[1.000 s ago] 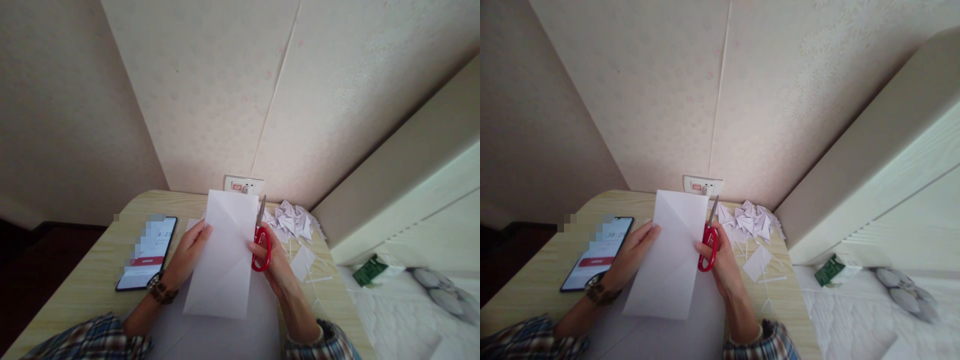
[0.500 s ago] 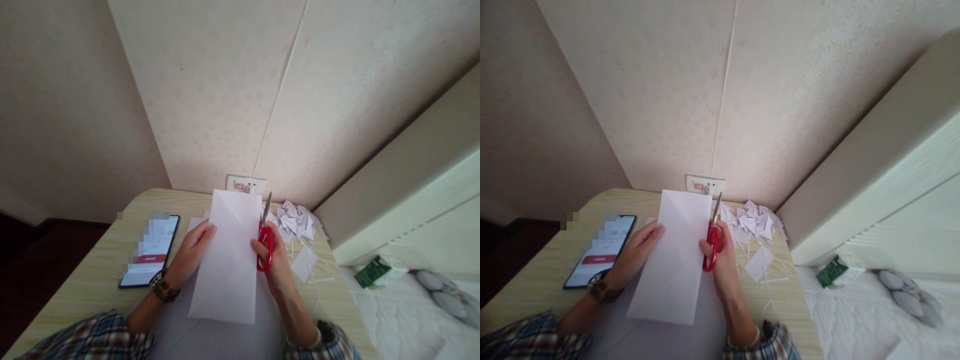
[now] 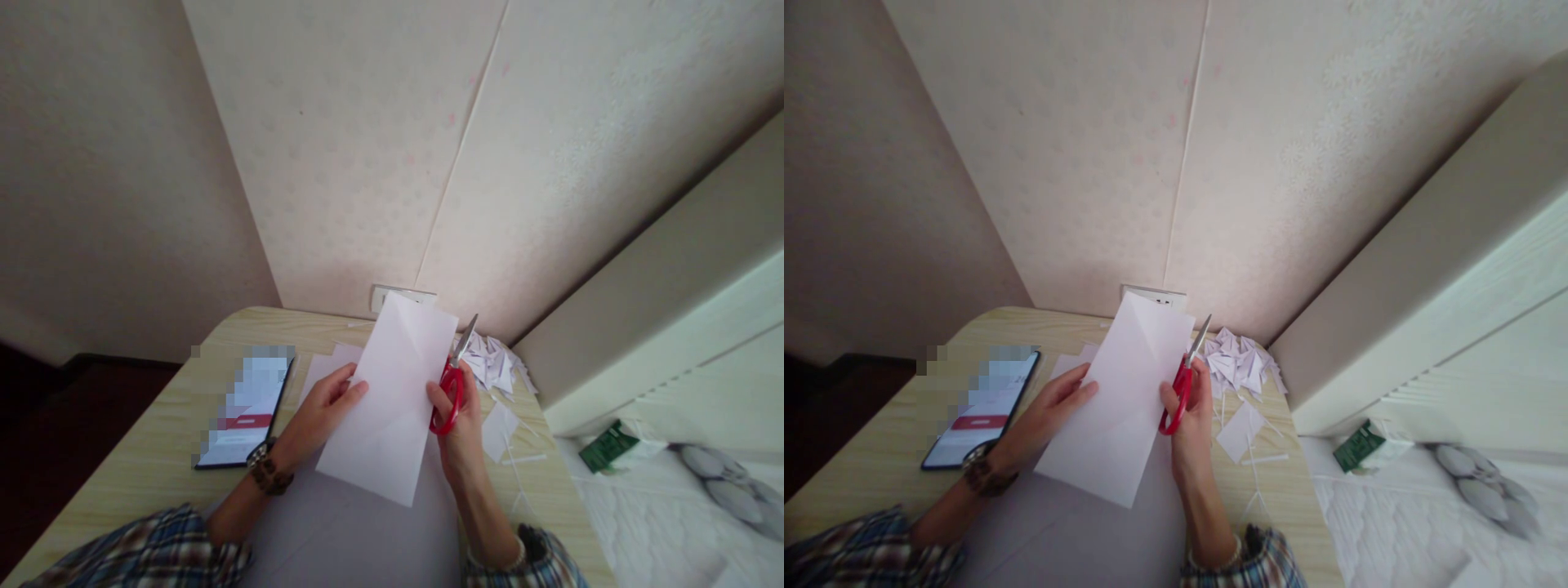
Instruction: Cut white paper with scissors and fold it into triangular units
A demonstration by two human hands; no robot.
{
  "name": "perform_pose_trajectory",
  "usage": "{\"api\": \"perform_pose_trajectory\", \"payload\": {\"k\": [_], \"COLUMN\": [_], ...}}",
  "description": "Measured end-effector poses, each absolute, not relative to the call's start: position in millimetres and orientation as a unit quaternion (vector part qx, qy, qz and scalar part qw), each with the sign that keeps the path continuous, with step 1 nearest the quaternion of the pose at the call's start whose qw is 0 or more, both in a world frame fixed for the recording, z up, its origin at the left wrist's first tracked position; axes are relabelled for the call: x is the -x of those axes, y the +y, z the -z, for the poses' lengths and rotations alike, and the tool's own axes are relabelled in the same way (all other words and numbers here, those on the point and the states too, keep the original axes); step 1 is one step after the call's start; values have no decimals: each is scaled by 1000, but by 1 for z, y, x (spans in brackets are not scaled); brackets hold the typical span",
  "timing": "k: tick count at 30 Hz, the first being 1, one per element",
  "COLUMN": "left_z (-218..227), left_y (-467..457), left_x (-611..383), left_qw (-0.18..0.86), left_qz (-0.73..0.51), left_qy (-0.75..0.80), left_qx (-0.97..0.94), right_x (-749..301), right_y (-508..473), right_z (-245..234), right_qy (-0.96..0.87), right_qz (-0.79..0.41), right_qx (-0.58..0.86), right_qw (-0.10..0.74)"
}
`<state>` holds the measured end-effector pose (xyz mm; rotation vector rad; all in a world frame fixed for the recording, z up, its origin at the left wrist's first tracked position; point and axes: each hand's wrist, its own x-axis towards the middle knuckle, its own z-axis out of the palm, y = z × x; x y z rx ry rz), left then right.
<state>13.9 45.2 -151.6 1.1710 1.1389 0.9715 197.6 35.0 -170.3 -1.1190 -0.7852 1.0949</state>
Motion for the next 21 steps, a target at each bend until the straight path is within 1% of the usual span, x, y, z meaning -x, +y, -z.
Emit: {"api": "perform_pose_trajectory", "payload": {"k": [7, 12, 17, 21], "left_z": [155, 159, 157, 155], "left_y": [48, 51, 51, 51], "left_x": [-11, -10, -9, -6], "left_qw": [606, 596, 575, 538], "left_qz": [-383, -384, -413, -468], "left_qy": [468, 481, 495, 512], "left_qx": [-516, -515, -504, -479], "right_x": [-199, -198, -203, -215], "right_y": [35, 35, 35, 38], "right_z": [170, 166, 162, 161], "right_qy": [-352, -362, -374, -399], "right_qz": [-453, -442, -443, -435], "right_qx": [488, 490, 484, 462], "right_qw": [658, 659, 655, 662]}}
